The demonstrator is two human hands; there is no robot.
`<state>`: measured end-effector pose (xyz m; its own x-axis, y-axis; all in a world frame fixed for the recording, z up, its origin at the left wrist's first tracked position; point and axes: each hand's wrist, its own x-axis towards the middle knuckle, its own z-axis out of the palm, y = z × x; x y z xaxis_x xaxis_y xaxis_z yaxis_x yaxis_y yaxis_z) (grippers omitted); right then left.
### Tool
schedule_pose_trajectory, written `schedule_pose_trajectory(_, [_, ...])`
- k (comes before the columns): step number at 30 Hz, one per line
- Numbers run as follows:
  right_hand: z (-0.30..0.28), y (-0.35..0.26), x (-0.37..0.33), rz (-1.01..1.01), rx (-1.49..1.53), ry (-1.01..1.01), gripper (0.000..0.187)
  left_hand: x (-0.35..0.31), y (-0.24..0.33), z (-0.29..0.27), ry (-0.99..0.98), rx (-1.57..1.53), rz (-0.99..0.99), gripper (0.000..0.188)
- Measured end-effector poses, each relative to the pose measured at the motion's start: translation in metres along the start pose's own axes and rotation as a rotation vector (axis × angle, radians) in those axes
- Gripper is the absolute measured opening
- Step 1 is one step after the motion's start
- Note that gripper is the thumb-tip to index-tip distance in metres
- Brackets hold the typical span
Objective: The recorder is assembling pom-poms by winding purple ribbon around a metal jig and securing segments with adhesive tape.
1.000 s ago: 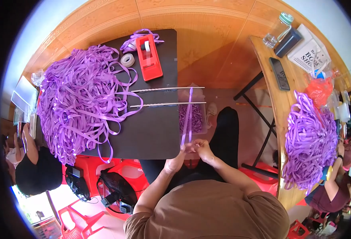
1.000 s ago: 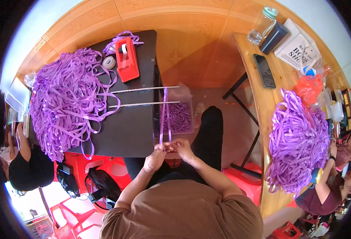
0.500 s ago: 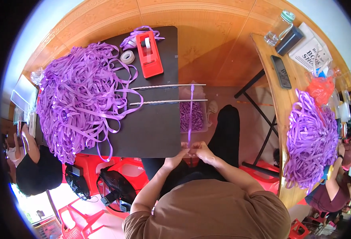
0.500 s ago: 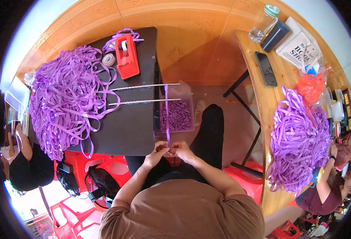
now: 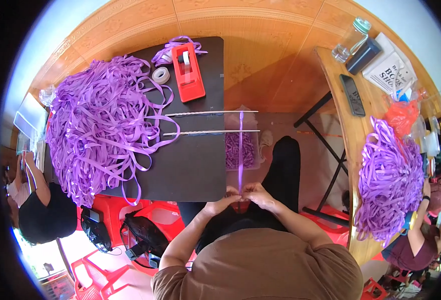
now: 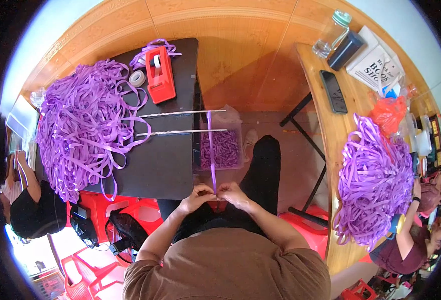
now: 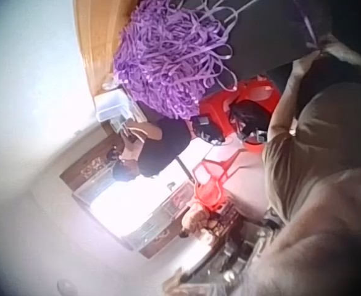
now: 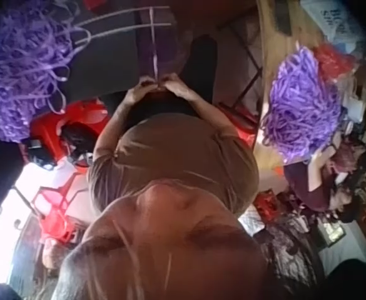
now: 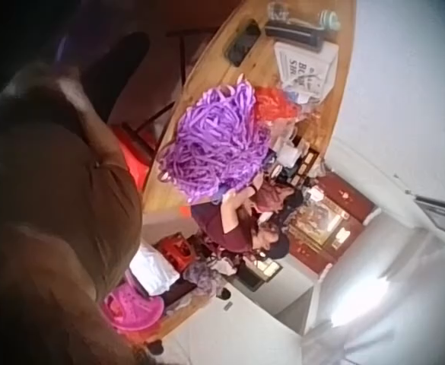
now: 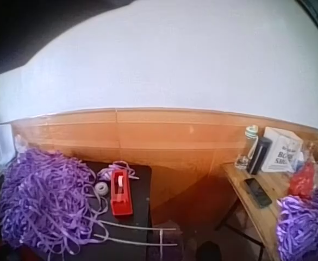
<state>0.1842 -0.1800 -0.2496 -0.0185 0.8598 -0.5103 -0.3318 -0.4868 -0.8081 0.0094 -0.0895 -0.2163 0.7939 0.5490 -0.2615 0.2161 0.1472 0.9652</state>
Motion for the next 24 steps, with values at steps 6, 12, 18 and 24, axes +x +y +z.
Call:
schedule_pose_trajectory(6, [0.002,-0.002,-0.002,-0.011,0.018,0.0,0.003,-0.002,0.01,0.007,0.053,0.094,-0.06,0.016])
schedule_pose_trajectory(12, [0.002,-0.006,-0.006,-0.006,0.034,-0.039,0.008,0.0,0.015,0.006,0.064,0.176,0.114,0.016])
schedule_pose_trajectory(18, [0.002,-0.008,-0.007,-0.023,-0.008,-0.023,0.005,0.003,0.022,0.003,-0.073,-0.216,-0.18,0.012])
schedule_pose_trajectory(24, [0.001,-0.013,-0.01,0.022,-0.017,-0.074,0.008,0.004,0.013,0.001,-0.075,-0.261,-0.099,0.014])
